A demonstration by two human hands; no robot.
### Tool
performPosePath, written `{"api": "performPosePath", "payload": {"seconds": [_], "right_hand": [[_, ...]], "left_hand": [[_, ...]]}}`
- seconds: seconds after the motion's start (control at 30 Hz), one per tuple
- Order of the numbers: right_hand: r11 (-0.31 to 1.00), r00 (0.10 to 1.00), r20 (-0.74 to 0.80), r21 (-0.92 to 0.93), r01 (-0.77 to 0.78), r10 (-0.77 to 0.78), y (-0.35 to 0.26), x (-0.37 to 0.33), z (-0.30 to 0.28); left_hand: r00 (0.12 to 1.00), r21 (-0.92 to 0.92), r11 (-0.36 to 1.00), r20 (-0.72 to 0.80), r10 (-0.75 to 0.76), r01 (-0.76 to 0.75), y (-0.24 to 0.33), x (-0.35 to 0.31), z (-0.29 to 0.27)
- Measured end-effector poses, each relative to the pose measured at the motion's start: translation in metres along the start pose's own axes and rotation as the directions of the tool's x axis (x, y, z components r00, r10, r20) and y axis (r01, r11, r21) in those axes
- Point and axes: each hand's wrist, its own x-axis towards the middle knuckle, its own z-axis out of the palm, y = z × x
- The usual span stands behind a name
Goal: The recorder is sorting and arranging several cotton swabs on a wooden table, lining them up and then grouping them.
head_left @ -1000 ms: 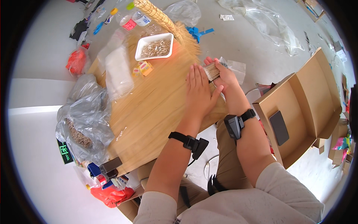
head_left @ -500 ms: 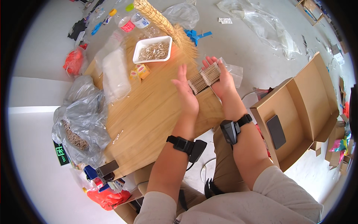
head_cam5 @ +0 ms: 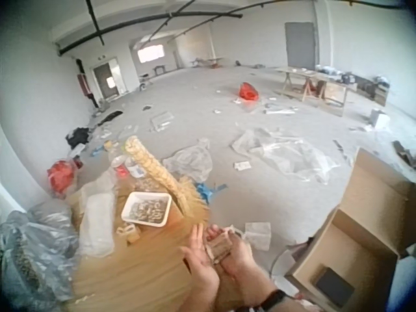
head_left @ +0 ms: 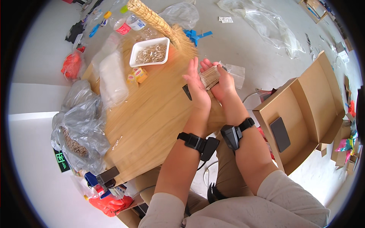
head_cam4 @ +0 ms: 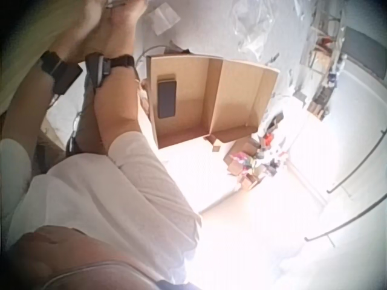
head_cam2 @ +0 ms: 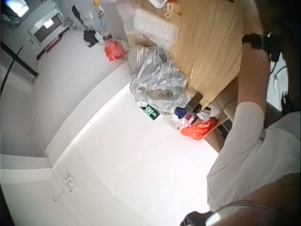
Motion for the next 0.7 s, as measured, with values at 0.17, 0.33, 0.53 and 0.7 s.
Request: {"api": "performPosePath", "payload": {"seconds": [0.17, 0.33, 0.53, 0.7], "right_hand": [[1.000, 1.000, 0.006, -0.008, 0.010, -0.010, -0.002, 0.000, 0.001], [0.999, 0.997, -0.074, 0.028, -0.015, 0.017, -0.005, -0.001, 0.002], [0.934, 0.922, -0.203, -0.214, 0.286, -0.329, -0.017, 0.019, -0.023], [0.177, 0.459, 0.294, -0.650, 0.739, -0.838, -0.010, -0.025, 0.009]], "left_hand": [[0.999, 0.006, 0.999, -0.003, 0.032, -0.032, -0.002, 0.000, 0.003], [0.994, 0.006, 0.998, -0.081, 0.066, -0.066, 0.023, -0.014, -0.025], [0.947, 0.288, 0.956, -0.287, 0.147, -0.061, 0.090, -0.060, -0.121], [0.760, 0.530, 0.840, -0.591, 0.271, 0.113, 0.140, -0.112, -0.252]]}}
